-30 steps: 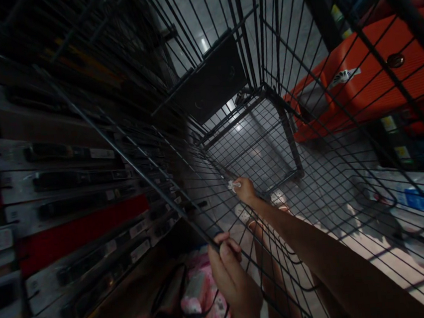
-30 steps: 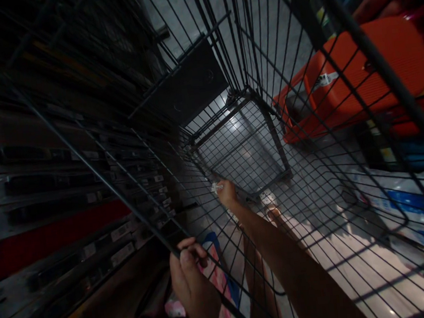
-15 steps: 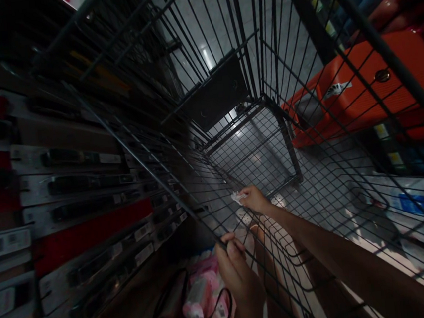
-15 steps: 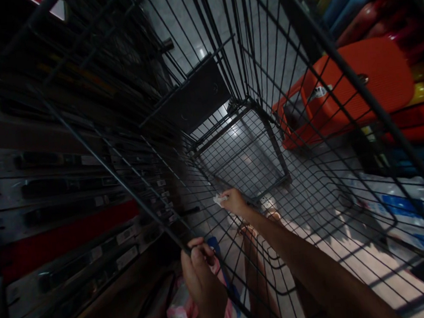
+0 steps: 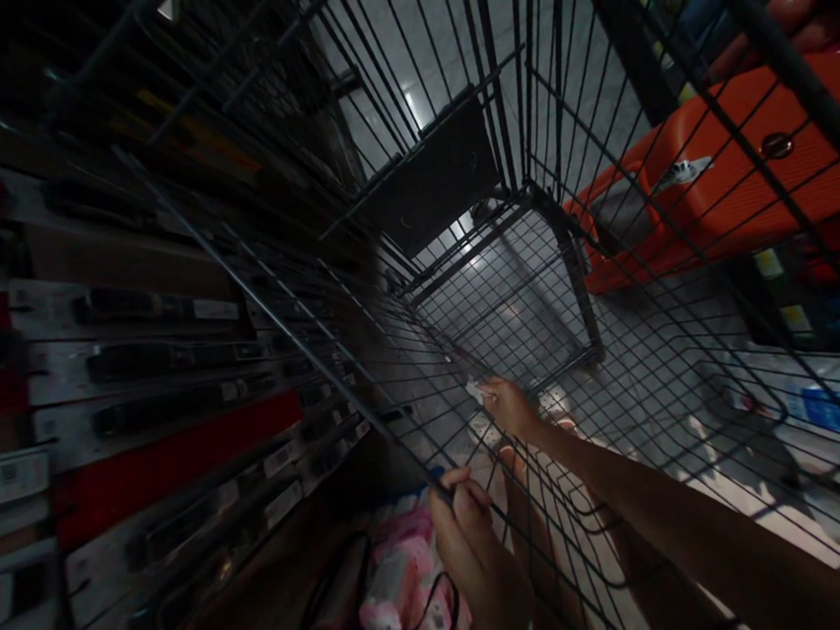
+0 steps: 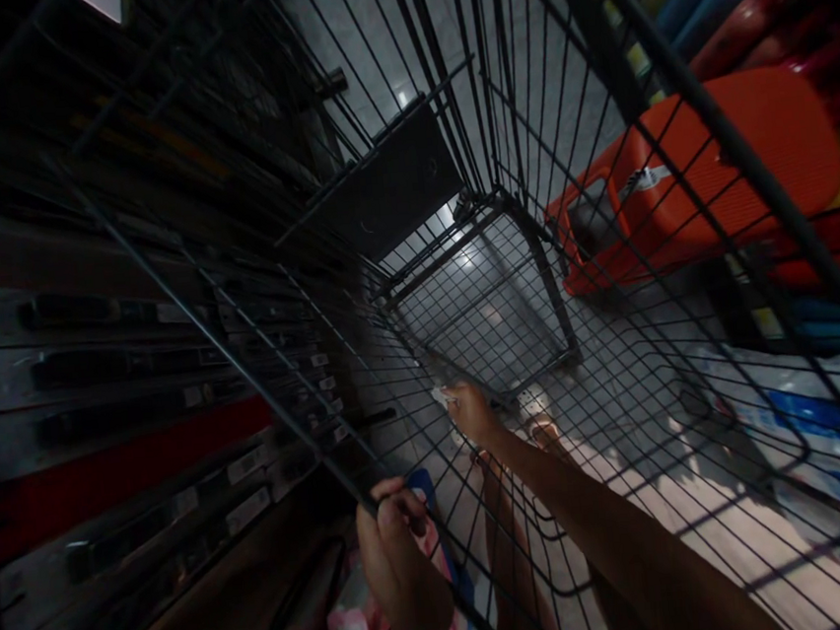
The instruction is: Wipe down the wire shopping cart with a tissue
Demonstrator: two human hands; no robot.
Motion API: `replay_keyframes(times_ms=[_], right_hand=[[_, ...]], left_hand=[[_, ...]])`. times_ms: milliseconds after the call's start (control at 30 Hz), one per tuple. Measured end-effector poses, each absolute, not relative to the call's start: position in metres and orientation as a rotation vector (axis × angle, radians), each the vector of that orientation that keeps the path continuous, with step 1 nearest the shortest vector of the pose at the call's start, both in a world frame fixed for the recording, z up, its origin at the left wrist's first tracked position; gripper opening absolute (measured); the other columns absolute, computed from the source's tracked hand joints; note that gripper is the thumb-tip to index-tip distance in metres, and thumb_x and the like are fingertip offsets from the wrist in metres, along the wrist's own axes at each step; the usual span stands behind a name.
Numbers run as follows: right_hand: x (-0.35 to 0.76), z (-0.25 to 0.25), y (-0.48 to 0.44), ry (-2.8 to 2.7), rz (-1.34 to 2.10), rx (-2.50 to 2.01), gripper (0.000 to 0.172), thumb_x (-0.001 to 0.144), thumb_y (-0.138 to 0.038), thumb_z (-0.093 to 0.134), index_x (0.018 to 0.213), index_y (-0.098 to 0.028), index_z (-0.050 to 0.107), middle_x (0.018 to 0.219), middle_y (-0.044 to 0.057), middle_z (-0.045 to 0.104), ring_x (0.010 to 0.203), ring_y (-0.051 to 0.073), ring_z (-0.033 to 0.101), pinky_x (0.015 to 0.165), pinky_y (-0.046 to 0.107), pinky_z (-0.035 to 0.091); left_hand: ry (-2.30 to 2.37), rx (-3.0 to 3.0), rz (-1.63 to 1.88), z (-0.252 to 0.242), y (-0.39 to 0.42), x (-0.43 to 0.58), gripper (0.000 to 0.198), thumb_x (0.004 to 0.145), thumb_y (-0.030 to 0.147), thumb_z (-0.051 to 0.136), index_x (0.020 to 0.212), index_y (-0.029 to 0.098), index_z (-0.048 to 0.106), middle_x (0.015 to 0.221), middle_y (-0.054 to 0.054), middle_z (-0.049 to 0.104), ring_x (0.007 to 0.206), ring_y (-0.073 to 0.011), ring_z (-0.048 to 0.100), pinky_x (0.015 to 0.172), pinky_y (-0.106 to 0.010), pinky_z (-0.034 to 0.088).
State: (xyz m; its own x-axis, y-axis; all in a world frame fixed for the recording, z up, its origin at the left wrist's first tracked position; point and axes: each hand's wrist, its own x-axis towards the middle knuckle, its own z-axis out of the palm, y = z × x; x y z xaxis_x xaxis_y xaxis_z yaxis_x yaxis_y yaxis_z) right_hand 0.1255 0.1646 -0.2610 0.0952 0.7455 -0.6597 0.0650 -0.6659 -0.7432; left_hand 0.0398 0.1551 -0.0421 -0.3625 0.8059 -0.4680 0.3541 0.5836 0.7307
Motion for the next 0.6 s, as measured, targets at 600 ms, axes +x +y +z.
replay_keyframes(times_ms=[600], right_hand=[[0.133,-0.253,0.193,-1.457,1.59,-2.074,0.031,0.094,-0.036,0.059,0.121,-0.02,0.059,0.124,0.008,0.061,0.105,0.02,0.063,0.088,0.041,0.055]], left_hand=[[1.992,0.968,0.601,-0.041,0.157,0.04,0.032,0.085,0.051,0.042,0.084,0.021,0.053,0.058,0.004,0.046,0.051,-0.0121,0.044,0.047,-0.024,0.037]])
